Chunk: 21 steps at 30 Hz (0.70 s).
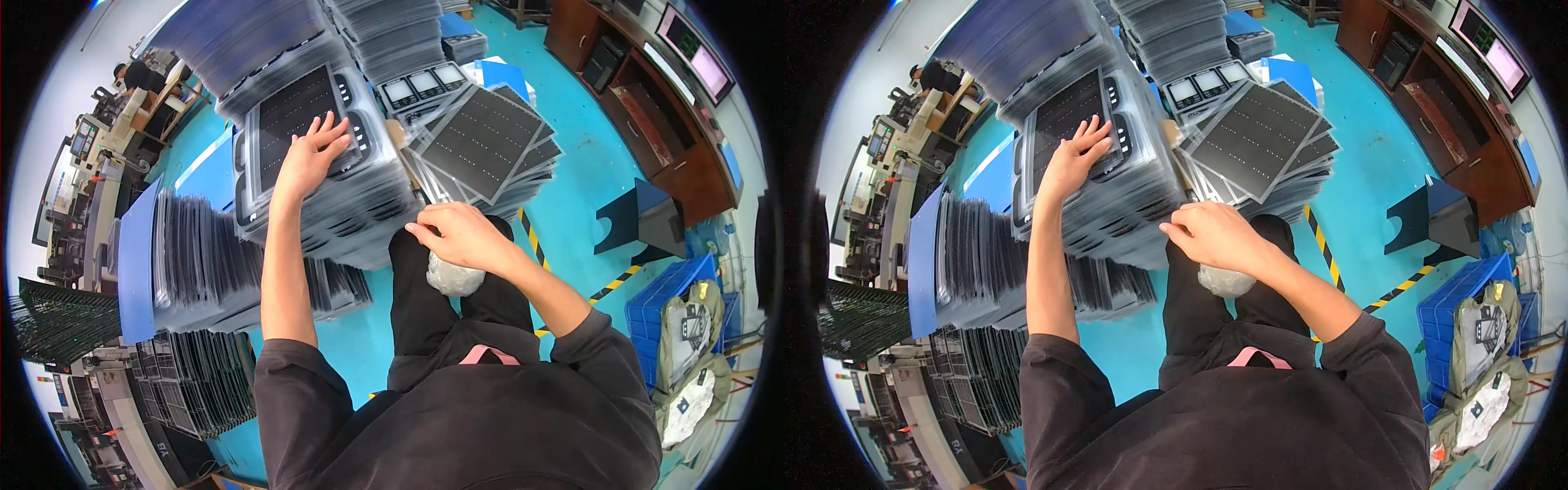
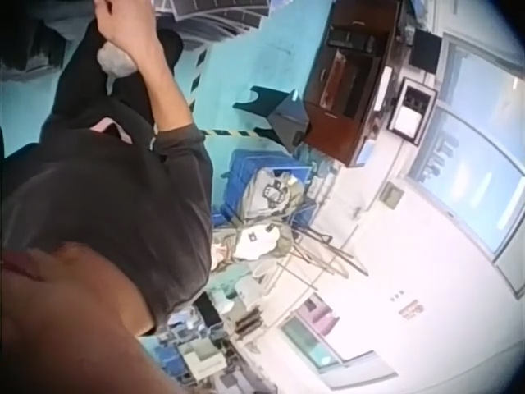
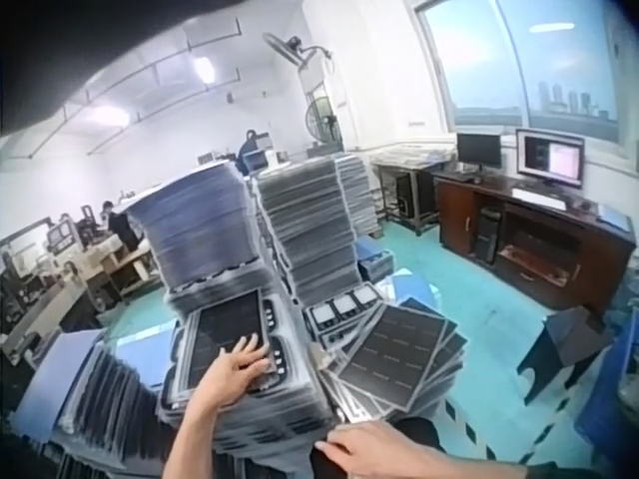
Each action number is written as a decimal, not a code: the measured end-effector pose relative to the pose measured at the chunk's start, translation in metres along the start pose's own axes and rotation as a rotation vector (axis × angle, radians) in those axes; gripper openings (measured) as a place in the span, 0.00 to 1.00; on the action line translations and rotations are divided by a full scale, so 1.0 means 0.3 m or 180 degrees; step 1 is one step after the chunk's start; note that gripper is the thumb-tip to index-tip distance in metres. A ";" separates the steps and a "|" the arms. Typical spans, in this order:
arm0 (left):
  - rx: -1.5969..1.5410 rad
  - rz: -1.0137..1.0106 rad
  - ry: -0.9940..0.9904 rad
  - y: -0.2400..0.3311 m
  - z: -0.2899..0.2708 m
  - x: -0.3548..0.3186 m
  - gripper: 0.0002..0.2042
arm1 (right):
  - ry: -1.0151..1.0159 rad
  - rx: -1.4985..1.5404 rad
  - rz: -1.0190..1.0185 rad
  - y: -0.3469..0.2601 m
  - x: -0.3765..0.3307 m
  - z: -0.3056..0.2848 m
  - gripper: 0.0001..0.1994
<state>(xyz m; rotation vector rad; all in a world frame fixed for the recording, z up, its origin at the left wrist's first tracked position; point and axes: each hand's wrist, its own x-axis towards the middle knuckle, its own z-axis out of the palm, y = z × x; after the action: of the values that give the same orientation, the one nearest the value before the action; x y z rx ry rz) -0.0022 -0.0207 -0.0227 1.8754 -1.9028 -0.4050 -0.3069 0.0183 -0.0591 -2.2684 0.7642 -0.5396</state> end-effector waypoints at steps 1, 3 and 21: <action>0.0006 0.0002 0.0004 0.001 -0.001 0.001 0.24 | 0.0005 0.0001 -0.0005 0.001 0.000 0.002 0.18; -0.0004 0.0000 0.0010 0.008 -0.002 0.003 0.23 | -0.0025 0.0027 -0.0027 0.004 -0.002 0.006 0.17; -0.0042 0.0162 0.0228 -0.033 0.014 0.010 0.21 | 0.0075 0.0114 0.0014 0.022 -0.047 0.021 0.18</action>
<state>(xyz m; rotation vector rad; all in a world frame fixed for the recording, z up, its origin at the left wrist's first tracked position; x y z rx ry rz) 0.0043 -0.0244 -0.0308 1.8047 -1.8919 -0.3290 -0.3161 0.0265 -0.0704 -2.2304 0.7651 -0.5745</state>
